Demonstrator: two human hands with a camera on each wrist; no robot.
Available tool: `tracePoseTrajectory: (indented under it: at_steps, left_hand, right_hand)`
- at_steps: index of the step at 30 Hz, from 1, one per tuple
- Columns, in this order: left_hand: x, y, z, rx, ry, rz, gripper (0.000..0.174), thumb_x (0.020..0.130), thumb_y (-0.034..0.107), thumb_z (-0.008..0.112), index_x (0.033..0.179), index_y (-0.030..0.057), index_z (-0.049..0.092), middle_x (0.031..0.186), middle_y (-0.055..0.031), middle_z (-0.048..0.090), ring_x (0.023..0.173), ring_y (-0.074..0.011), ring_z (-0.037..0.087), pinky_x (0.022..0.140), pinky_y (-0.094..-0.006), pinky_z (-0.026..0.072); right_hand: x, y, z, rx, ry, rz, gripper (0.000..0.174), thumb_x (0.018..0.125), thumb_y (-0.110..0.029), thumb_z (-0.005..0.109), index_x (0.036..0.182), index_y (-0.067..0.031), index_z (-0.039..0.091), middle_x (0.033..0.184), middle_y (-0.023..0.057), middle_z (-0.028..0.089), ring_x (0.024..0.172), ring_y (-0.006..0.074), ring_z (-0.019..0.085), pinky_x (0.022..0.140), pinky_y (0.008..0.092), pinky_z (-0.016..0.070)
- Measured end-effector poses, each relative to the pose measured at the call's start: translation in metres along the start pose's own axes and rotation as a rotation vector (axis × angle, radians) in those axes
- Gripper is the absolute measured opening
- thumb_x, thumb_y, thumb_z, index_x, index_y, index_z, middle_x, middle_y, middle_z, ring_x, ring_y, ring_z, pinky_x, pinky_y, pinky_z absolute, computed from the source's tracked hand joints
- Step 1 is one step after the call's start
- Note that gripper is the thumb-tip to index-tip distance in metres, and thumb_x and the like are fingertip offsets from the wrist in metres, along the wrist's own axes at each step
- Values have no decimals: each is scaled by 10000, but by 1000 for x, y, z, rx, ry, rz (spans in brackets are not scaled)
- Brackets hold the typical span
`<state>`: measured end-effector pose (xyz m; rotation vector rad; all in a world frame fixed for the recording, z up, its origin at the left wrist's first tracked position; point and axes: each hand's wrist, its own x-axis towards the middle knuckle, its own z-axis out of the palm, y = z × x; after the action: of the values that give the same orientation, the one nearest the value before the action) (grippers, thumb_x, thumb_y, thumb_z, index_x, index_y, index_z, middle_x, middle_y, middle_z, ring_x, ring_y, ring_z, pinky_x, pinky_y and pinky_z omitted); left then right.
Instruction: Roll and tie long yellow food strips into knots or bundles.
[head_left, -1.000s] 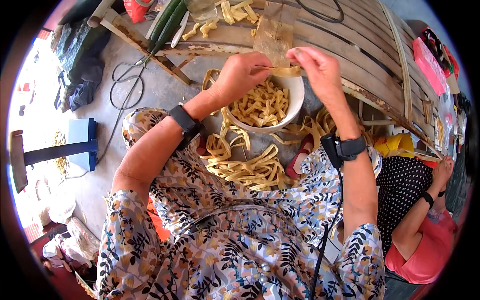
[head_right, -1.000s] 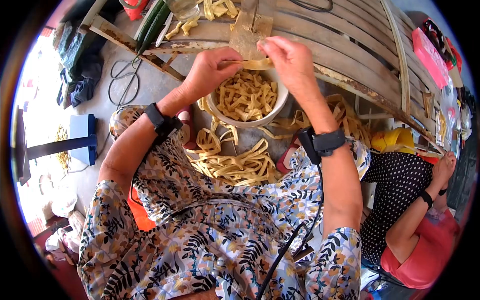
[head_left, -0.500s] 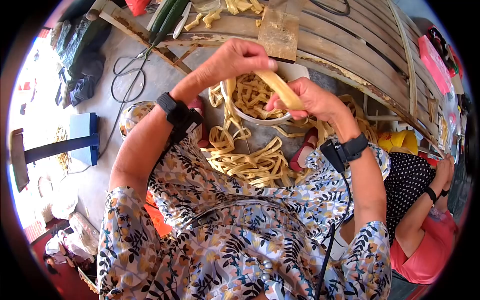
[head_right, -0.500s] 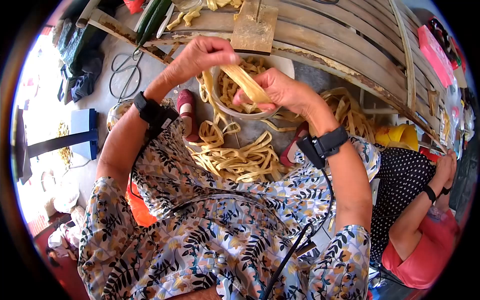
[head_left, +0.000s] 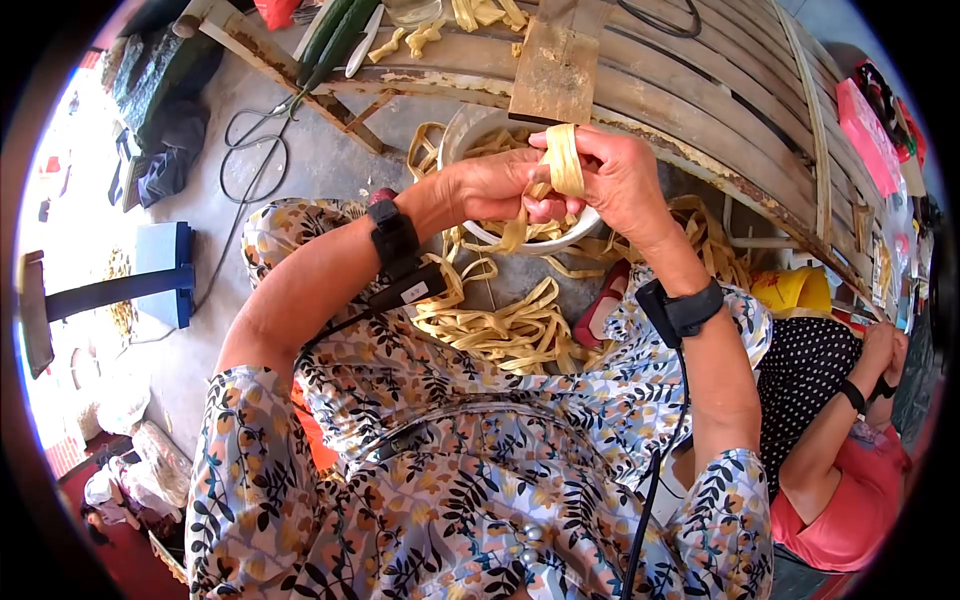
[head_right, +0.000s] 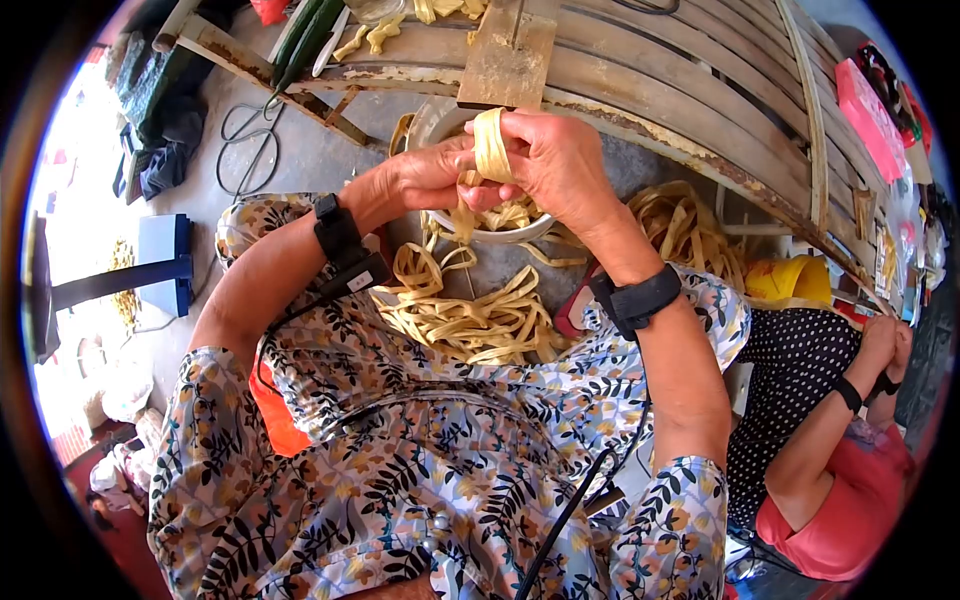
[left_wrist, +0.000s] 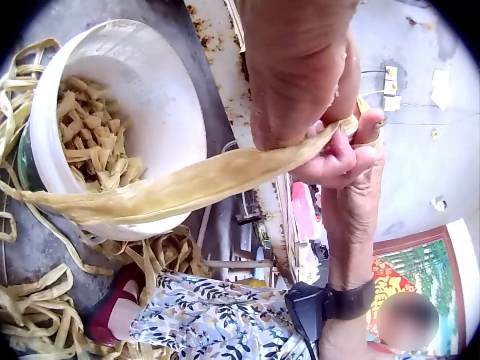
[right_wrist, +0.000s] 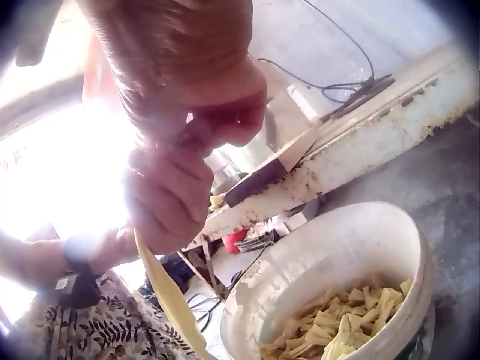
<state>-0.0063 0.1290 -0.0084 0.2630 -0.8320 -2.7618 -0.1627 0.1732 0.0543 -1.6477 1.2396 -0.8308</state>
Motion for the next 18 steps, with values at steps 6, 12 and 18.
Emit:
tracePoseTrajectory:
  at_steps: [6,12,18]
  left_hand:
    - [6,9,7,190,508,325,178,858,157,546,909,-10,581,771,-56,582,597,-89,529,486,-194,416]
    - [0,19,34,685,817,450,212,880,141,505,982,-36,560,776,-22,582,591,-62,523,566,-181,445]
    - [-5,16,32,885,720,410,247,882,204,514,963,-25,560,740,-28,582,616,-70,562,549,-195,462]
  right_hand:
    - [10,16,-3,-634,465,-430,277,663,-182,673,927,-98,652,817,57,581,691,209,571,627,304,456]
    - [22,20,0,-206,251,148,184,722,-203,673,785,-31,655,608,65,588,492,182,504,493,294,417]
    - [27,36,-6,64,76,178,166,744,-175,641,743,-10,644,529,33,529,480,76,472,472,267,404]
